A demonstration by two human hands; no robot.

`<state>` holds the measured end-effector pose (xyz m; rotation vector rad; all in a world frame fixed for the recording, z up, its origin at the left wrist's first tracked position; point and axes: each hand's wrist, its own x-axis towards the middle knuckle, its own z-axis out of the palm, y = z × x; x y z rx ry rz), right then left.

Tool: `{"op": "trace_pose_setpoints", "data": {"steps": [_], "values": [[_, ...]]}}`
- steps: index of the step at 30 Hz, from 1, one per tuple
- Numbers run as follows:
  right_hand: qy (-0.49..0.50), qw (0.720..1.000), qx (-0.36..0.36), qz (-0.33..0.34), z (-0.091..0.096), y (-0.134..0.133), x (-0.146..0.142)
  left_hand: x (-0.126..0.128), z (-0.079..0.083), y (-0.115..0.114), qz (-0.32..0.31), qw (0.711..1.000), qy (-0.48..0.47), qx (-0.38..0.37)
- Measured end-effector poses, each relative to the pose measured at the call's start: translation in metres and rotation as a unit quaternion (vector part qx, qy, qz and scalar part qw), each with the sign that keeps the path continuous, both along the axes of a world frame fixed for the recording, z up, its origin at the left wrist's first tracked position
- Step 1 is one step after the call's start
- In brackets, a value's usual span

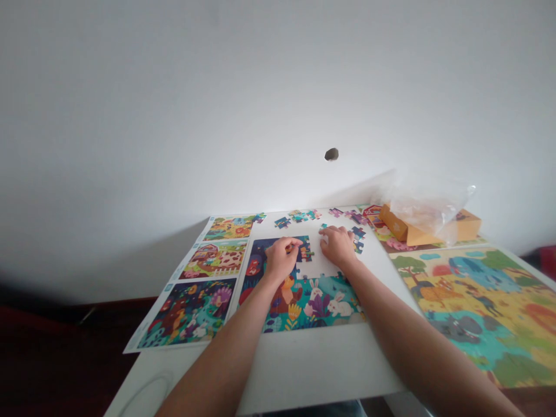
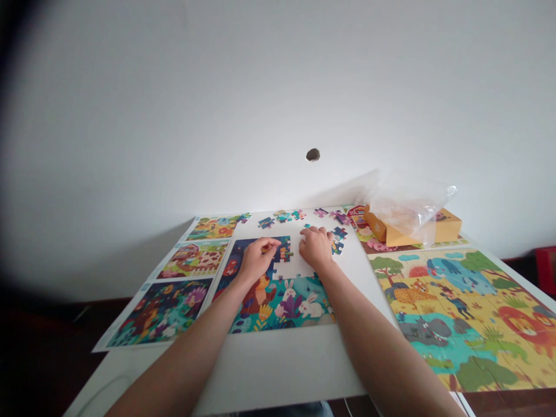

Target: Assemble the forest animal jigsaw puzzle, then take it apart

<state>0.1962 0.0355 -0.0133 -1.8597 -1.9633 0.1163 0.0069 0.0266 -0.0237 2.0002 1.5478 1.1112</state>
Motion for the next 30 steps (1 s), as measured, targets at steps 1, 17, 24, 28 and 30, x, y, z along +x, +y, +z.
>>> {"op": "trace_pose_setpoints", "data": {"steps": [1,17,24,28,30], "values": [[0.000,1.000,0.000,-0.005,0.000,0.000,0.000,0.000,0.000,0.000,-0.001,1.000,-0.002,0.000],[0.023,0.998,0.021,0.056,-0.002,0.001,-0.003,0.001,0.002,-0.001,-0.006,1.000,0.016,0.010],[0.035,0.997,0.010,0.062,-0.001,0.001,-0.003,0.002,0.001,-0.002,0.001,0.999,0.050,0.003],[0.084,0.981,0.040,0.169,0.002,-0.002,-0.008,0.004,0.005,-0.005,0.003,0.996,0.083,-0.017],[0.094,0.965,0.036,0.240,0.003,-0.004,-0.011,0.005,0.008,-0.007,0.002,0.995,0.099,-0.022]]}}
